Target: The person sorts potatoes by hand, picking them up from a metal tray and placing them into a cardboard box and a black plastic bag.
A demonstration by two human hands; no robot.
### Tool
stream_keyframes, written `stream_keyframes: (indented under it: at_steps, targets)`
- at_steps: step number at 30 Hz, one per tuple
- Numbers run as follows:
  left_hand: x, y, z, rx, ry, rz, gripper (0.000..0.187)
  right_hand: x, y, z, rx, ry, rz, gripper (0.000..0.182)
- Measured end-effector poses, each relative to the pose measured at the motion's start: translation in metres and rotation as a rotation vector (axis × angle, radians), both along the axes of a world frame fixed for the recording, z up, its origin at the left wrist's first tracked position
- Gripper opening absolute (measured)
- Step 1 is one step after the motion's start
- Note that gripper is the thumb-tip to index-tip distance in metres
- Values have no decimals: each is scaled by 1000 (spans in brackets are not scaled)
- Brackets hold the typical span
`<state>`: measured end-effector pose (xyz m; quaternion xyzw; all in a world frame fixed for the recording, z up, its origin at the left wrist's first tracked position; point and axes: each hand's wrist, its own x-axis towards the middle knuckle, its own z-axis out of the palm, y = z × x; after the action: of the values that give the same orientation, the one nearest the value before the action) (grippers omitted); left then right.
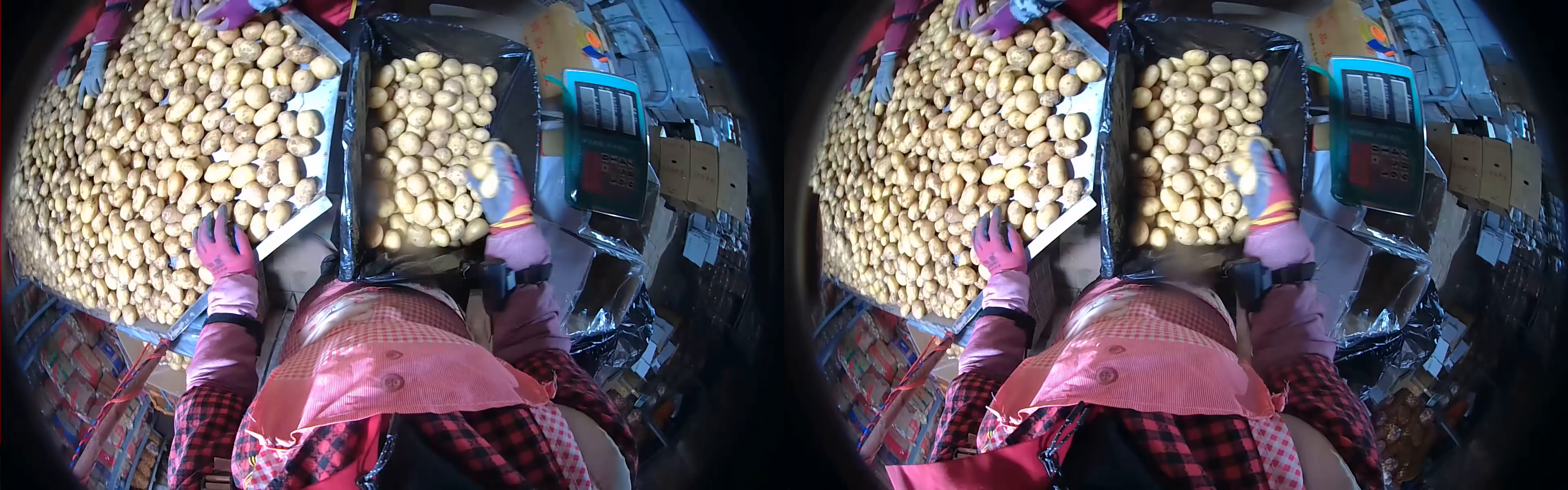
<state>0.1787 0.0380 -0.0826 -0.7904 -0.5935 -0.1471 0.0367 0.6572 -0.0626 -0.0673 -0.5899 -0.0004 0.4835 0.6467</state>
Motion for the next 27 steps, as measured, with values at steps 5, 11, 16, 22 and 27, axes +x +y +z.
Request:
stream_keyframes:
  at_steps: [5, 11, 16, 22, 27]
  targets:
    - [-12, 2, -14, 24, -21, -47, 51, -142, 60, 79, 361, 12, 458, 45]
    - [-3, 3, -5, 14, -27, -31, 48, -119, 50, 69, 327, 117, 899, 60]
    - [2, 1, 1, -12, -24, -9, 49, 42, 70, -58, -131, -293, 154, 42]
    - [-2, 2, -1, -24, -1, -6, 53, 88, 137, -120, -781, -1172, 592, 72]
    - [-1, 1, -3, -48, -19, 8, 54, 103, 121, -117, -669, -1085, 595, 64]
